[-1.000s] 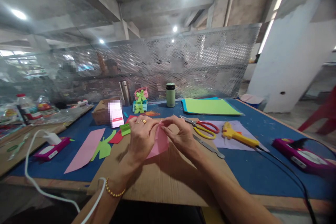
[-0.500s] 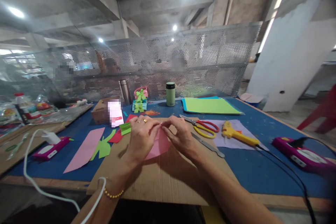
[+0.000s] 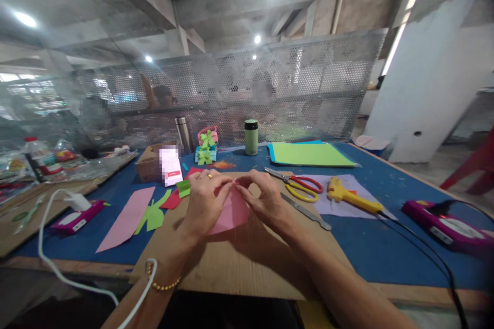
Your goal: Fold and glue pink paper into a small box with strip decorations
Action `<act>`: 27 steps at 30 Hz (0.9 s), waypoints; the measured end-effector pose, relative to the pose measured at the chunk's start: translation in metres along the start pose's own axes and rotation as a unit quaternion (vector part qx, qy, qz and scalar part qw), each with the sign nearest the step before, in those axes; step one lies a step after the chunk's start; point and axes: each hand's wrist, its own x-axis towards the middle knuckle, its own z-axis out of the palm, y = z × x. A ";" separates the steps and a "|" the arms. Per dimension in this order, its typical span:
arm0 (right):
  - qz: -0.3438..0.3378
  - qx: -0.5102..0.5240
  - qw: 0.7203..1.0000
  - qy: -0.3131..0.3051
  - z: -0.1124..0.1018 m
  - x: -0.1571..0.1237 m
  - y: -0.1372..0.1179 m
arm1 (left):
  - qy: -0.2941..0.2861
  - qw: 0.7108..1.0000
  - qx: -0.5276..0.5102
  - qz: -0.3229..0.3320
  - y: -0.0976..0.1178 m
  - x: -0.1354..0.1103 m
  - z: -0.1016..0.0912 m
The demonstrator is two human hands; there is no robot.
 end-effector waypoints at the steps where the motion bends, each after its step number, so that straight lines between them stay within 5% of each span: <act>1: -0.004 -0.002 1.000 0.000 0.000 0.000 0.000 | -0.002 1.000 -0.001 0.001 0.000 0.000 0.000; 6: -0.028 -0.003 1.000 -0.004 0.000 -0.001 0.000 | -0.011 1.000 -0.001 0.002 -0.001 0.000 0.001; 14: 0.033 0.031 0.999 -0.017 -0.002 0.001 -0.008 | -0.004 1.000 -0.018 -0.005 0.002 0.001 0.000; 27: -0.019 0.031 0.999 -0.021 -0.006 0.003 -0.011 | -0.011 0.996 -0.077 -0.031 0.005 0.005 -0.012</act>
